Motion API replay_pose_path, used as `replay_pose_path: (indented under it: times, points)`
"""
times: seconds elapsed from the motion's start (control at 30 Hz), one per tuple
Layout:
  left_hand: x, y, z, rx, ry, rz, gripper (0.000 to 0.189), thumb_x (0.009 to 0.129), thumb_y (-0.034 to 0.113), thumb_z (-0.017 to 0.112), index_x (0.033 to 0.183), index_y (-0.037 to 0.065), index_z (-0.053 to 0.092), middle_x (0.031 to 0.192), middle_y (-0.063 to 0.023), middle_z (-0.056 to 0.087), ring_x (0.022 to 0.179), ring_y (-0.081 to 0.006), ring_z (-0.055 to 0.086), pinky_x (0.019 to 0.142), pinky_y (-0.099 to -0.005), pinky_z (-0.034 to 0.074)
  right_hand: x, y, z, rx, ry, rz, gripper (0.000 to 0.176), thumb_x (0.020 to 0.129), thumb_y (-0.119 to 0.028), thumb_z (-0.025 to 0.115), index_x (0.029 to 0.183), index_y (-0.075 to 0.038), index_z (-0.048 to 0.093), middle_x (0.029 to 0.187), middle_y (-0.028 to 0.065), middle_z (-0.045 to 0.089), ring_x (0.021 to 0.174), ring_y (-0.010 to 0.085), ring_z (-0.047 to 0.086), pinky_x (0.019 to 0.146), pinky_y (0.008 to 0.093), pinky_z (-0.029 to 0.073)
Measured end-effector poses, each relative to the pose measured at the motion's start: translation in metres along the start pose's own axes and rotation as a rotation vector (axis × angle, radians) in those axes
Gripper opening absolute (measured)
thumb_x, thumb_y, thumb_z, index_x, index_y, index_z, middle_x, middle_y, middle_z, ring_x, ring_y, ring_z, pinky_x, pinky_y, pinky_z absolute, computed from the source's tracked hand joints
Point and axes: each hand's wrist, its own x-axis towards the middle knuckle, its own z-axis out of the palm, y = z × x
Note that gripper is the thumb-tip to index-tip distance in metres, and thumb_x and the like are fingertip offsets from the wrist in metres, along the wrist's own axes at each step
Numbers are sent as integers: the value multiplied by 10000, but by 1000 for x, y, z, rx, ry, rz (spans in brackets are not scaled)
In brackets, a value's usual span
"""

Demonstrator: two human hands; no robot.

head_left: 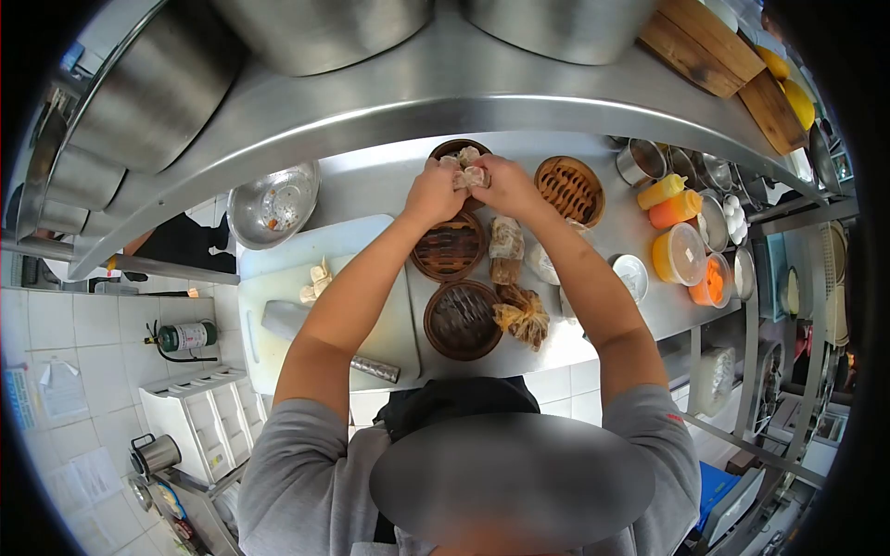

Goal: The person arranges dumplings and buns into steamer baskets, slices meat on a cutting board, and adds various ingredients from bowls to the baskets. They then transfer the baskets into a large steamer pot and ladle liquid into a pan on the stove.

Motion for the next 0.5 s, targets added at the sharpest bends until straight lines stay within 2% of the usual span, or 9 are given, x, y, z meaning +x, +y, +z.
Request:
replay_pose_path:
  times: [0.03,0.07,0.13,0.17,0.23,0.27,0.33,0.43,0.5]
  points:
    - [-2,2,5,48,58,-86,477,733,222,763,1095,-32,583,991,-247,605,891,-419,631,756,-440,537,-2,2,3,-167,82,-93,438,763,-147,739,1128,49,597,998,202,670,877,319,675,780,374,534]
    - [-4,3,9,48,59,-85,477,733,222,763,1095,-32,583,991,-247,605,891,-419,631,756,-440,537,-2,5,4,-168,83,-94,438,763,-147,739,1128,49,597,998,202,670,877,319,675,780,374,534]
    - [-3,9,6,93,8,-168,415,737,188,754,1086,2,631,1049,-235,601,959,-410,623,822,-457,519,-2,15,5,-42,50,132,426,741,-195,755,1080,31,630,1000,240,657,923,386,644,820,412,517]
    - [-1,9,7,93,6,-169,415,737,188,754,1086,2,631,1049,-235,601,959,-410,623,822,-457,519,0,23,7,-42,49,134,426,741,-195,755,1080,31,630,1000,240,657,923,386,644,820,412,517]
    - [6,3,13,82,86,0,424,725,182,765,1091,19,625,1050,-218,611,950,-396,627,812,-463,522,7,43,12,10,-4,115,379,747,-213,758,1071,-40,667,1069,213,634,1037,366,599,902,431,477]
    - [6,1,17,82,83,-2,424,725,182,765,1091,19,625,1050,-218,611,950,-396,627,812,-463,522,5,48,16,12,-5,118,379,747,-213,758,1071,-40,667,1069,213,634,1037,366,599,902,431,477]
    - [8,-1,24,110,92,23,377,724,169,765,1054,31,646,1067,-198,617,936,-399,629,810,-465,525,5,53,20,-275,78,115,381,724,-240,764,1087,-153,691,1157,153,567,1140,365,511,941,468,430]
    - [7,-4,29,80,91,-26,329,712,145,756,1014,48,670,1077,-186,621,937,-396,630,835,-457,522,4,59,25,-246,34,198,399,733,-256,754,1125,-215,691,1171,114,527,1183,341,458,965,484,399]
    - [12,-6,27,71,97,-15,328,701,138,755,1009,54,679,1082,-185,618,949,-388,628,838,-452,523,6,61,27,-254,30,189,430,741,-256,745,1160,-193,673,1186,133,530,1175,351,471,967,482,405]
